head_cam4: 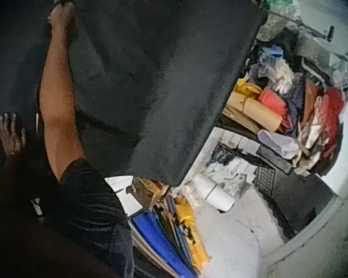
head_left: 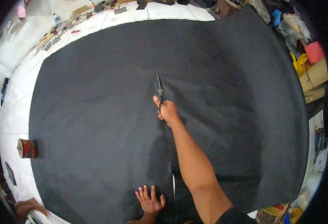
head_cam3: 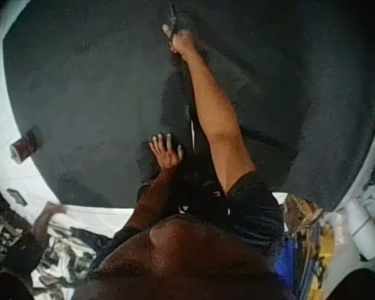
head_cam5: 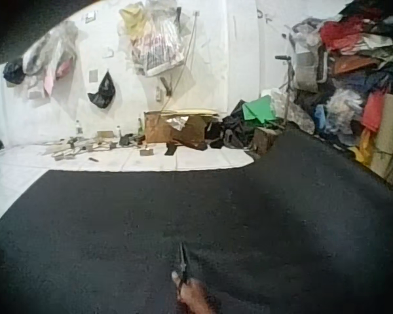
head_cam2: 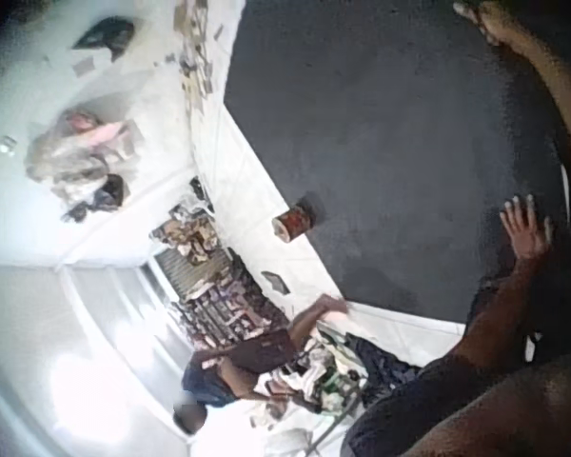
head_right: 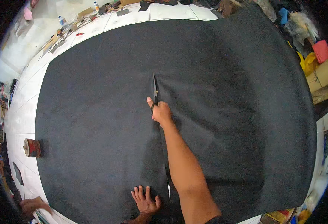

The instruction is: The person cuts sheets of fabric with scissors, folds and aligns the layers on top of each other on the floor, and places a cylindrical weight on the fabric.

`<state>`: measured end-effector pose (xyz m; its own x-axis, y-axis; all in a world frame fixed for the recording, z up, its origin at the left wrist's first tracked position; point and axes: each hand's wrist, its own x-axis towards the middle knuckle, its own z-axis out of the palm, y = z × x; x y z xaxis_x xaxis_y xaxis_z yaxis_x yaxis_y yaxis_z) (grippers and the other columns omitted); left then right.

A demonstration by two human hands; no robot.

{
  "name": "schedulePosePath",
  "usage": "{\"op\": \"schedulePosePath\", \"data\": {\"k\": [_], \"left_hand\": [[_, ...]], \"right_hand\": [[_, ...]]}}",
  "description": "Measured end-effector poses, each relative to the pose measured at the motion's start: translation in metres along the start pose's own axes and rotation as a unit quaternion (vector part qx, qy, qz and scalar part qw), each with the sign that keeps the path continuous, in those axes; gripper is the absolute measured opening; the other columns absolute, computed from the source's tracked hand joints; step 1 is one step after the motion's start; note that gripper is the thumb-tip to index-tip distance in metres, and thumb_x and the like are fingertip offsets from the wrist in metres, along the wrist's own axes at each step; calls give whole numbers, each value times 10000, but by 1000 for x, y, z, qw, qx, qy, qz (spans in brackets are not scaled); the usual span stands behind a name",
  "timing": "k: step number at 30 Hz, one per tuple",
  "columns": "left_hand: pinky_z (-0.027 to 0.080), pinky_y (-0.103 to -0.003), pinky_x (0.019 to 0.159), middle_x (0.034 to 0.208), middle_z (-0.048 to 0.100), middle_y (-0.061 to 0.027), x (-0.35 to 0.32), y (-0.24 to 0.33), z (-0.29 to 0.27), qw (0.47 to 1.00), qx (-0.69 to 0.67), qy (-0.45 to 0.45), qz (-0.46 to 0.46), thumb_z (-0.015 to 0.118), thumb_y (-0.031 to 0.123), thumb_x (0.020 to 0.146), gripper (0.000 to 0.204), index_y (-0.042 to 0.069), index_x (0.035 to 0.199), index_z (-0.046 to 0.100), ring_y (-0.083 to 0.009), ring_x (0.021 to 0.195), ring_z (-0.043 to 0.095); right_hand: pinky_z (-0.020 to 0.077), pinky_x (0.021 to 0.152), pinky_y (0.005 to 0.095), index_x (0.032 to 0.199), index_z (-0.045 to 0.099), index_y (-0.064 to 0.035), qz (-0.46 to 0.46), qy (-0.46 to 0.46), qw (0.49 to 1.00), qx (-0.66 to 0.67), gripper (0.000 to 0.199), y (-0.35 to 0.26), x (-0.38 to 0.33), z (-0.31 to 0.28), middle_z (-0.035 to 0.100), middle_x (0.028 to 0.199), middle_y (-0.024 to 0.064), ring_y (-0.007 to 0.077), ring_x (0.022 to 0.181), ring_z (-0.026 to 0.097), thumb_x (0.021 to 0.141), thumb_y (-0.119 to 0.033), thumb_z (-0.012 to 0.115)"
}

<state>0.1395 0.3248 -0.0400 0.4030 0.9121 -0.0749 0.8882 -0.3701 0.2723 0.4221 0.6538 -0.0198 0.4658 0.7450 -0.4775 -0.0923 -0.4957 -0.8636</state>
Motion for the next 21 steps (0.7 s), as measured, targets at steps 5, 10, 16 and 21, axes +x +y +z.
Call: {"op": "schedulePosePath", "data": {"k": [5,10,16,21], "left_hand": [[125,-649,1120,1416,311,-239,5,2,-10,1000,25,12,0,572,420,867,572,54,1302,508,-461,1369,239],[405,-470,768,974,532,-204,181,13,-64,981,-143,127,-39,701,238,774,328,19,988,584,-384,893,515],[185,-545,1156,1477,357,-251,456,-29,-48,982,11,186,-40,555,375,895,595,76,1402,468,-437,1401,275],[152,-558,1162,1505,317,-247,461,-13,-40,985,-2,164,-60,524,407,891,616,94,1418,459,-431,1421,240]], "right_hand": [[461,489,353,683,570,2,-10,-16,1000,-4,607,-14,1,6,555,581,112,207,475,566,856,-574,650],[461,484,362,709,574,22,-5,17,1000,-7,614,-1,7,-17,578,609,124,224,484,579,859,-568,652],[454,455,290,708,518,-57,14,-8,1000,-24,542,-21,2,13,533,602,50,135,491,534,867,-557,655],[466,476,337,711,545,-6,29,9,999,-42,546,-28,1,5,551,580,79,190,474,579,876,-511,668]]}}
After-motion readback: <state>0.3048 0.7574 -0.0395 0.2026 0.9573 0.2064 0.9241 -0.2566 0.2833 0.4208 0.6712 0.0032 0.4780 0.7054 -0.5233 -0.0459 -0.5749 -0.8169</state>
